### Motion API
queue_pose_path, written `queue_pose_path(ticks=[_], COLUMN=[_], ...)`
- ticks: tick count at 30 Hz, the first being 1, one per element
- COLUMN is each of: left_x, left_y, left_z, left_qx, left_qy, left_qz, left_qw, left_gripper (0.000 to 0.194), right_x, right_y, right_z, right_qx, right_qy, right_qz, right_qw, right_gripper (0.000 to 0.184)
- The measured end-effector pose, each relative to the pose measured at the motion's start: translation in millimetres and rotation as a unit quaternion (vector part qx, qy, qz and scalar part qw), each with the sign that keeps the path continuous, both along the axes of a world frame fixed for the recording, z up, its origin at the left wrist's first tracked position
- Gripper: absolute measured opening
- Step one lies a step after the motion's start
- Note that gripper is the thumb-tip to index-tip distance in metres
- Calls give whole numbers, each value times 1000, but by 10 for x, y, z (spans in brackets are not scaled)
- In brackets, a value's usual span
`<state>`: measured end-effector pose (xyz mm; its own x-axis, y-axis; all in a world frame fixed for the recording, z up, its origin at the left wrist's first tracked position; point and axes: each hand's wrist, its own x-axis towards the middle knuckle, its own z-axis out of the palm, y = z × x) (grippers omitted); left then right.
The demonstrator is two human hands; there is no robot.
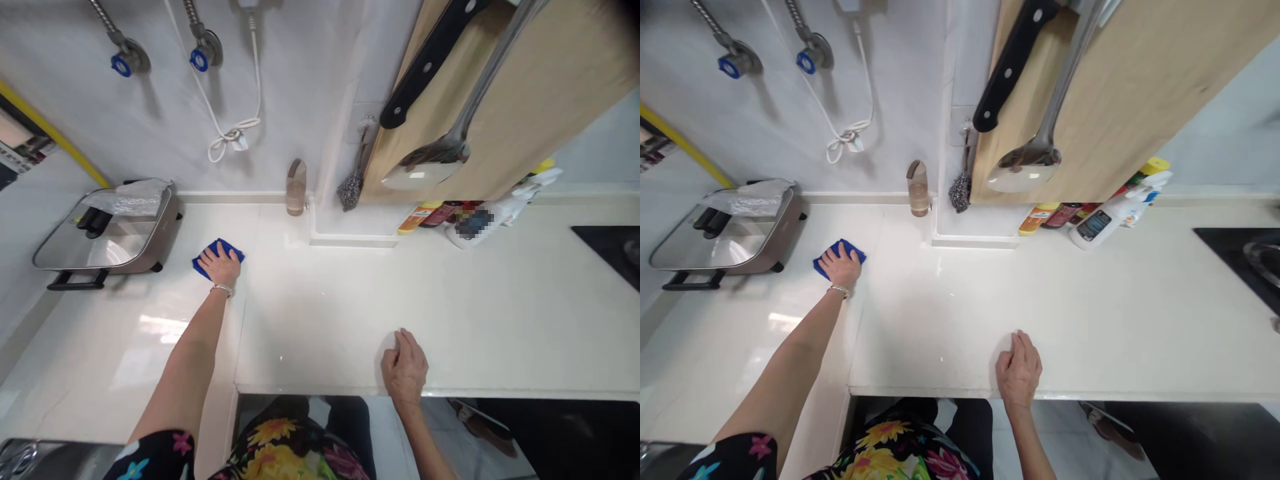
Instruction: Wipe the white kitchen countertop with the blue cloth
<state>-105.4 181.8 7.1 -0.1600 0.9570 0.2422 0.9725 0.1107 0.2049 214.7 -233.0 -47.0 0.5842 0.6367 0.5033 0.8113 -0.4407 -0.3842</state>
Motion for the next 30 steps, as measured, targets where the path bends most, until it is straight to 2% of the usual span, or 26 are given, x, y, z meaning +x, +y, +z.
queue_pose_path(ticks=[3, 6, 9, 13, 21, 25, 27, 30], left_x=[440, 856, 1199, 1497, 1731, 1718, 1690, 1594], left_y=[3, -165, -500, -1108, -2452, -3026, -3137, -2984], left_z=[-18, -20, -26, -53, -95, -128, -139, -134], left_qx=[-15, -27, -35, -18, -37, -58, -74, -99], left_qy=[-7, -11, -26, -39, -45, -79, -121, -229], left_qz=[-59, -150, -258, -391, -551, -600, -616, -606], left_qw=[998, 988, 965, 919, 832, 794, 775, 755], left_gripper=[64, 65, 65, 62, 62, 64, 65, 64], right_x=[6, 8, 5, 5, 12, 154, 227, 123], right_y=[18, 29, 30, 23, 35, -27, -35, 77], right_z=[0, -4, -14, -32, -90, -124, -70, 126], right_qx=[-2, 1, 2, 0, 7, 58, 84, 93], right_qy=[-3, -7, -6, 0, -8, 88, 158, 183], right_qz=[-6, -10, -9, 1, 6, 26, 27, 28], right_qw=[1000, 1000, 1000, 1000, 1000, 994, 984, 978], right_gripper=[41, 41, 42, 45, 43, 41, 45, 53])
